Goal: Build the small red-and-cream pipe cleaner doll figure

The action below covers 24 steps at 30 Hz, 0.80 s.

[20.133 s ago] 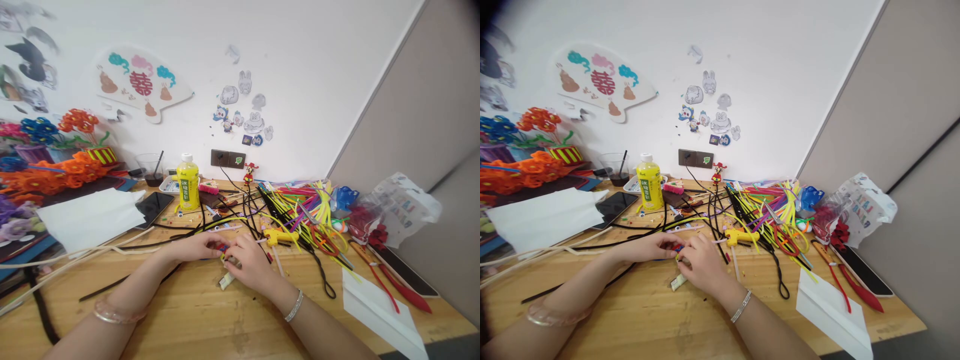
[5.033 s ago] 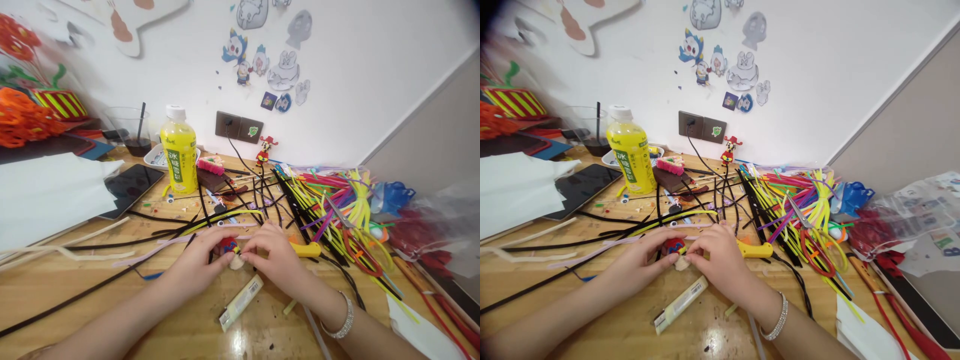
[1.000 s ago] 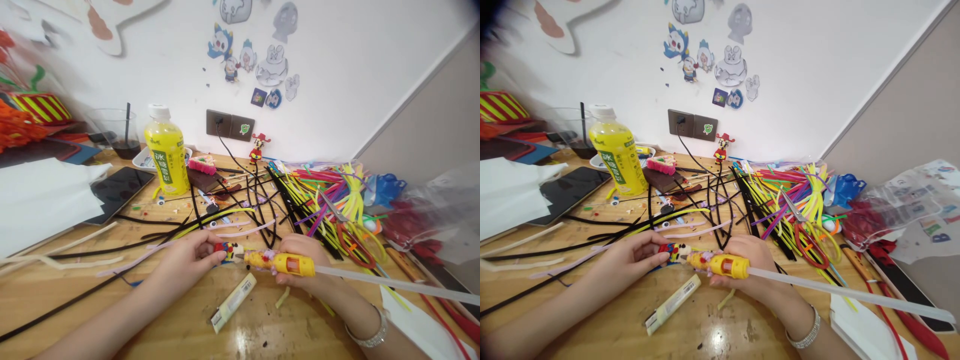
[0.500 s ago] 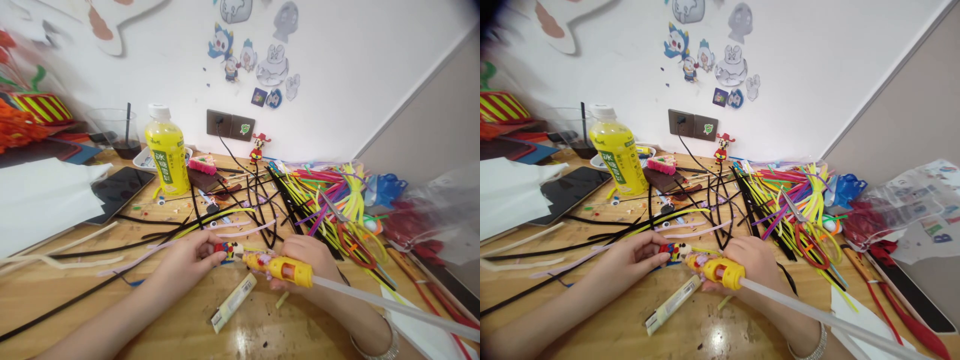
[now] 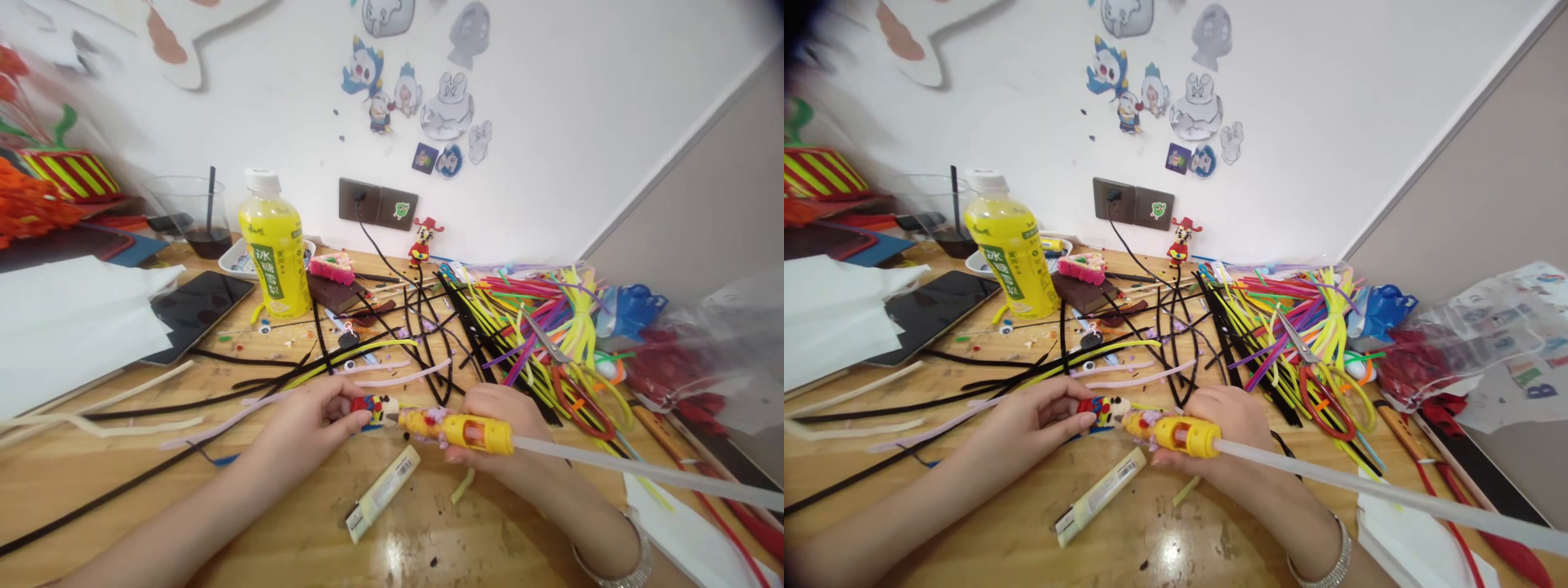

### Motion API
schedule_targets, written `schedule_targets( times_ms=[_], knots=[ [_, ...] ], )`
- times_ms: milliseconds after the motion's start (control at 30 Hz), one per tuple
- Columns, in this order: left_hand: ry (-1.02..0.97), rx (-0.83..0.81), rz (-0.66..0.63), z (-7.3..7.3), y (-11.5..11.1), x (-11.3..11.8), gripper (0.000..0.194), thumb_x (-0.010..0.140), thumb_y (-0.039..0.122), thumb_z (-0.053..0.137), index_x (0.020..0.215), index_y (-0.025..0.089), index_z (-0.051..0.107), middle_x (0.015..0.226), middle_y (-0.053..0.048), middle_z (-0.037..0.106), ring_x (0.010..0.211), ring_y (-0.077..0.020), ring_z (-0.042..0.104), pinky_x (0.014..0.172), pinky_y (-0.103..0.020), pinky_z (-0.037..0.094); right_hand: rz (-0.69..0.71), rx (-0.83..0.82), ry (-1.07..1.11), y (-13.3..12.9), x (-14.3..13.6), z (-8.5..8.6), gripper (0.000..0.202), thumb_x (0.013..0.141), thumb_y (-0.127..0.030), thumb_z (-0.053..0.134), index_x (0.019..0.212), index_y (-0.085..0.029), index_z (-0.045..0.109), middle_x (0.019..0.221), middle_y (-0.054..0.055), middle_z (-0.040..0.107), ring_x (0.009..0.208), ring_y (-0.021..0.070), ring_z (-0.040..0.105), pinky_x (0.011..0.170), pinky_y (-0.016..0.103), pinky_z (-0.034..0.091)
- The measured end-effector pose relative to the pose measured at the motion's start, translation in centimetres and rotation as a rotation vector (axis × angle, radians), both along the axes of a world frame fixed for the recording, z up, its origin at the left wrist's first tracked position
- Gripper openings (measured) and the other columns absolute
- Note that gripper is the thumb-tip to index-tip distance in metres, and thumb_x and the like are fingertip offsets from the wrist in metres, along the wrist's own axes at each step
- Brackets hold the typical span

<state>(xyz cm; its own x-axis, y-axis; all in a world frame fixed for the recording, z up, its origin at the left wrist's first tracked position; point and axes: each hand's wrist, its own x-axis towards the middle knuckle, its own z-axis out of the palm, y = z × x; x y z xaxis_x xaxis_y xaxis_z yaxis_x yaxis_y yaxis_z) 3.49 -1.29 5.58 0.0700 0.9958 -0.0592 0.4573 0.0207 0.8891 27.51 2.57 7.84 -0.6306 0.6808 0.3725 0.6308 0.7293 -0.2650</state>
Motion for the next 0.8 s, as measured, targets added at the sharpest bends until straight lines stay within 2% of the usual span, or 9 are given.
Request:
schedule_targets(
  times_ms=[233, 367, 800],
  knots=[
    [0.023, 0.023, 0.009, -0.2, 0.0, -0.1, 0.019, 0.070, 0.037, 0.056, 0.077, 0.020, 0.057, 0.072, 0.000, 0.062, 0.067, -0.0176, 0.059, 0.061, -0.028, 0.047, -0.040, -0.008, -0.022, 0.0, -0.1, 0.2, 0.060, 0.070, -0.073, 0.036, 0.049, -0.018, 0.045, 0.049, -0.002, 0.039, 0.045, 0.0091, 0.037, 0.045, 0.024, 0.021],
    [0.016, 0.018, 0.008, -0.1, 0.0, 0.0, 0.018, 0.070, 0.037, 0.056, 0.076, 0.020, 0.057, 0.071, 0.000, 0.062, 0.066, -0.0172, 0.059, 0.061, -0.028, 0.047, -0.030, -0.006, -0.037, -0.1, 0.0, 0.1, 0.060, 0.073, -0.073, 0.032, 0.051, -0.018, 0.044, 0.051, -0.001, 0.041, 0.047, 0.0108, 0.038, 0.046, 0.025, 0.023],
    [0.083, 0.058, -0.003, -0.4, 0.0, -0.1, 0.017, 0.071, 0.035, 0.055, 0.078, 0.020, 0.057, 0.072, -0.001, 0.062, 0.066, -0.0172, 0.059, 0.060, -0.028, 0.046, -0.038, 0.229, -0.062, -1.6, -1.0, 1.1, 0.056, 0.076, -0.067, 0.036, 0.055, -0.017, 0.049, 0.050, 0.001, 0.047, 0.049, 0.0120, 0.043, 0.050, 0.025, 0.027]
  ],
)
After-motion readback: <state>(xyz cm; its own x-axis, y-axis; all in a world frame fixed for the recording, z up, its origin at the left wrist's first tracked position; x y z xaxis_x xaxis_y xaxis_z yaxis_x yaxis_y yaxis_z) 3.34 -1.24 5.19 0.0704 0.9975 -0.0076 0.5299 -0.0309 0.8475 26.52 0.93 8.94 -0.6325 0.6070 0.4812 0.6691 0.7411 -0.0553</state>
